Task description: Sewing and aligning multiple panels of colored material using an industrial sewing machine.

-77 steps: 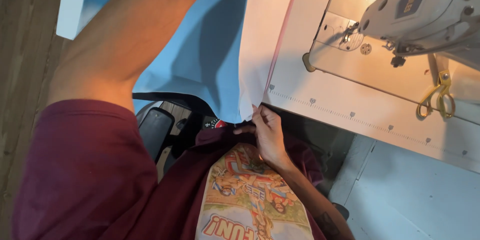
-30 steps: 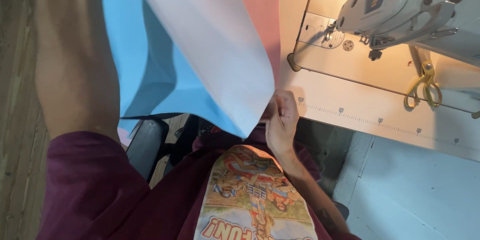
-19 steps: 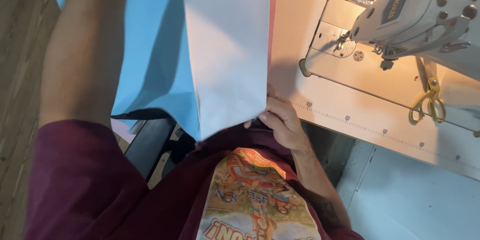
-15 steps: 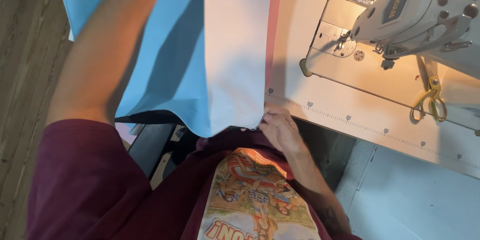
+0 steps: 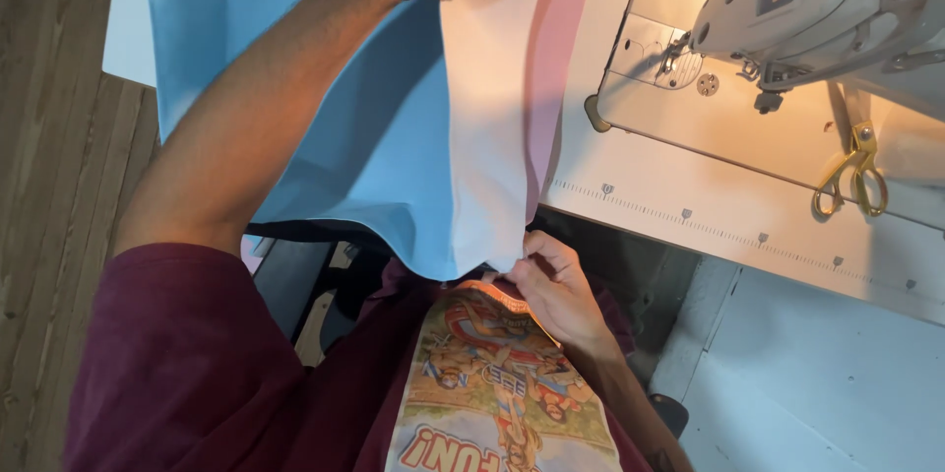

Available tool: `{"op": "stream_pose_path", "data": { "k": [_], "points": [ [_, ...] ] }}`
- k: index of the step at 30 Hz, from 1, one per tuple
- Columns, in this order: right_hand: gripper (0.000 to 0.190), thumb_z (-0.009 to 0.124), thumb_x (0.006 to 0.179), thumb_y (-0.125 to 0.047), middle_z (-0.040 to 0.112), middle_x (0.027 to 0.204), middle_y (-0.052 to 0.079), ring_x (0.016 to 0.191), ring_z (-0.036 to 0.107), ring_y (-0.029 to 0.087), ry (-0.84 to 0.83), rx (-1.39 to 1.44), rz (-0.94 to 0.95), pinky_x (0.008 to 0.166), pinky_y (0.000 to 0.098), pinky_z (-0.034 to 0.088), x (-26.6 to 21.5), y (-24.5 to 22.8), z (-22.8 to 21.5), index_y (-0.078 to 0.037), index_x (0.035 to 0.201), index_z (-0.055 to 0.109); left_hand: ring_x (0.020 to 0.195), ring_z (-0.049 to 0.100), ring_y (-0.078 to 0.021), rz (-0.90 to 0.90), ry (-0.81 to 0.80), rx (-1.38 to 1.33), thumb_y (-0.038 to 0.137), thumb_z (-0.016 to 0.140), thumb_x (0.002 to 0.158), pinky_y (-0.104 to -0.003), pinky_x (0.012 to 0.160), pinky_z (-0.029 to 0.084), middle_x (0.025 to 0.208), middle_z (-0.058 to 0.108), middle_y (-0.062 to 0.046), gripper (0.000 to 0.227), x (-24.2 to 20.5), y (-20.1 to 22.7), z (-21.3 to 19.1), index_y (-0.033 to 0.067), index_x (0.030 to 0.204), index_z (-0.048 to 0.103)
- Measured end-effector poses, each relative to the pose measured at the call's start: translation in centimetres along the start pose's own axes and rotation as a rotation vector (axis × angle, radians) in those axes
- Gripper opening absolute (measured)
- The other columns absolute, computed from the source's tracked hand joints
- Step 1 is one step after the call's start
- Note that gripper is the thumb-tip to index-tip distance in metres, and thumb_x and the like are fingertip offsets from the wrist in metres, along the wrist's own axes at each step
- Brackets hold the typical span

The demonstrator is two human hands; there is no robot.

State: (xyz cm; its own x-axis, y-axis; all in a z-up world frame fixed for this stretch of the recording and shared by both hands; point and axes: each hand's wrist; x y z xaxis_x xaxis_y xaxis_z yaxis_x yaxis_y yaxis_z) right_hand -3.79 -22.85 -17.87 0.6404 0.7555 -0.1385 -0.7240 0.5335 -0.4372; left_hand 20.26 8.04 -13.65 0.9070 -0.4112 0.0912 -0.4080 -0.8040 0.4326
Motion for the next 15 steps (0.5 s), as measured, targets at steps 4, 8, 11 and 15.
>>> {"op": "stream_pose_path", "data": {
  "k": [4,8,11,15],
  "points": [
    [0.005,0.059,0.110,0.000,0.067,0.109,0.015,0.105,0.067,0.021,0.091,-0.427,-0.067,0.097,0.0389,0.055,-0.1,-0.9,-0.1,0.005,0.109,0.060,0.054,0.065,-0.0196,-0.138,-0.133,0.030,0.039,0.052,0.110,-0.038,0.054,0.054,0.072,0.070,-0.010,0.031,0.4,1.7,-1.9,0.0208,0.129,0.068],
    [0.008,0.059,0.104,-0.003,0.069,0.101,0.013,0.095,0.069,0.019,0.208,-0.463,0.053,0.088,0.0374,0.058,0.3,-1.1,0.5,0.004,0.105,0.062,0.055,0.065,-0.0216,-0.104,-0.027,0.155,0.047,0.052,0.109,-0.040,0.054,0.054,0.069,0.070,-0.009,0.037,1.0,1.1,-0.5,0.0154,0.115,0.070],
    [0.007,0.060,0.103,-0.006,0.070,0.100,0.010,0.093,0.068,0.016,0.241,-0.436,0.022,0.086,0.0348,0.058,0.4,-0.3,-0.5,0.001,0.104,0.062,0.056,0.066,-0.0230,-0.076,0.040,0.244,0.053,0.052,0.108,-0.041,0.054,0.055,0.066,0.070,-0.009,0.045,1.8,0.1,0.8,0.0118,0.106,0.072],
    [0.008,0.066,0.101,-0.004,0.073,0.097,0.010,0.089,0.067,0.015,0.313,-0.718,-0.065,0.083,0.0315,0.056,-0.1,0.2,-2.2,0.004,0.102,0.067,0.057,0.067,-0.0251,-0.042,0.139,0.367,0.061,0.053,0.107,-0.043,0.054,0.055,0.063,0.070,-0.008,0.060,2.5,-0.8,2.7,0.0064,0.092,0.074]
  ]
}}
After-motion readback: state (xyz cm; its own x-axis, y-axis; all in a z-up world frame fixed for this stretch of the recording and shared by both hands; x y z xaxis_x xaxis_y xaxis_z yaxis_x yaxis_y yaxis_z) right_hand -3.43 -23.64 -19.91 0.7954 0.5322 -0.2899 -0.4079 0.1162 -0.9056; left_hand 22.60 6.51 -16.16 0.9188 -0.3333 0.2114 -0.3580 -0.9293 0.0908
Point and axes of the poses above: each hand's wrist, its own x-axis towards the middle knuckle, its own z-axis out of the palm, y = z × x
